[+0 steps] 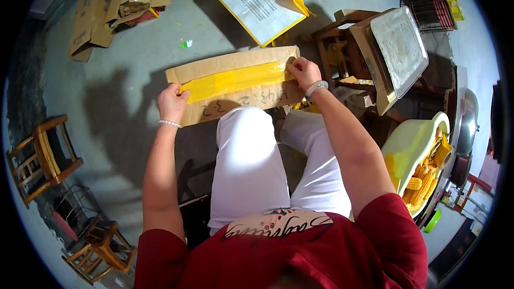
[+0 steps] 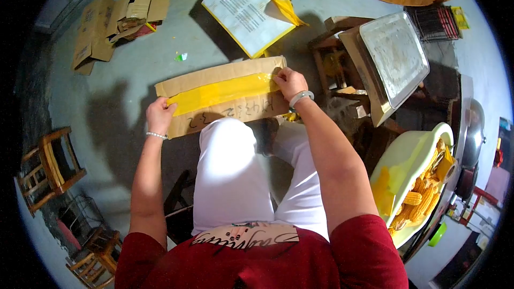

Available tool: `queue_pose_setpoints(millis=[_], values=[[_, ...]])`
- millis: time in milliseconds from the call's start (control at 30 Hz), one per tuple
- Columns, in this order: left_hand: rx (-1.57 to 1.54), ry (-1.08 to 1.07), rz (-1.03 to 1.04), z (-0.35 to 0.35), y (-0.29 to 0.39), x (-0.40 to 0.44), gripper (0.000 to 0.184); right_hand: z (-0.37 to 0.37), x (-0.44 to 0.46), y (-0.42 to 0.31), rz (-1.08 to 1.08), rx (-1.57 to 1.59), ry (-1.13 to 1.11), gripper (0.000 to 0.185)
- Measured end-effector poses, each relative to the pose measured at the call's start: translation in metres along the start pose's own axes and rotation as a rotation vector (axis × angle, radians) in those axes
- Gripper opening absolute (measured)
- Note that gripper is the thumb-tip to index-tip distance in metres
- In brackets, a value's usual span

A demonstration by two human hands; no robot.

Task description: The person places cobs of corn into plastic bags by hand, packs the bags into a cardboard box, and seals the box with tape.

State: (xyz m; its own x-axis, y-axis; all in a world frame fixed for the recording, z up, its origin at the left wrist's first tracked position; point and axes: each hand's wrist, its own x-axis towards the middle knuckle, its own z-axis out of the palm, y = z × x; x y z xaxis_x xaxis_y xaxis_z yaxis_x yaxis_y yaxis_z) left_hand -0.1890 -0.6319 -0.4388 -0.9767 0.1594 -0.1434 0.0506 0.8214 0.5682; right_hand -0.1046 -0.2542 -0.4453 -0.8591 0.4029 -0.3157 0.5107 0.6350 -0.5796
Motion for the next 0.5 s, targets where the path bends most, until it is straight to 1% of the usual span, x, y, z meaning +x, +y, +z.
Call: queue_pose_setpoints(millis=[67, 167, 267, 367, 467, 500], values=[[0.063, -0.013, 0.003, 0.002, -0.001, 0.001, 0.021, -0.003, -0.002, -0.006, -0.013, -0.086, 0.009, 0.023], [0.152, 0.047, -0.007, 0.002, 0.010, -0.004, 0.028, -0.008, -0.012, -0.020, 0.044, -0.225, 0.060, 0.026], [0.233, 0.114, -0.035, -0.002, 0.022, -0.010, 0.040, -0.006, -0.010, -0.009, 0.013, -0.198, 0.071, 0.027], [0.351, 0.262, 0.167, -0.008, 0.034, -0.017, 0.032, -0.001, -0.009, -0.002, 0.007, -0.172, 0.106, 0.027], [0.440, 0.274, 0.539, -0.003, 0.021, -0.010, 0.028, -0.001, -0.012, -0.004, 0.005, -0.190, 0.127, 0.026], [0.423, 0.230, 0.586, -0.003, 0.020, -0.010, 0.027, -0.002, -0.013, -0.006, 0.004, -0.210, 0.116, 0.026]])
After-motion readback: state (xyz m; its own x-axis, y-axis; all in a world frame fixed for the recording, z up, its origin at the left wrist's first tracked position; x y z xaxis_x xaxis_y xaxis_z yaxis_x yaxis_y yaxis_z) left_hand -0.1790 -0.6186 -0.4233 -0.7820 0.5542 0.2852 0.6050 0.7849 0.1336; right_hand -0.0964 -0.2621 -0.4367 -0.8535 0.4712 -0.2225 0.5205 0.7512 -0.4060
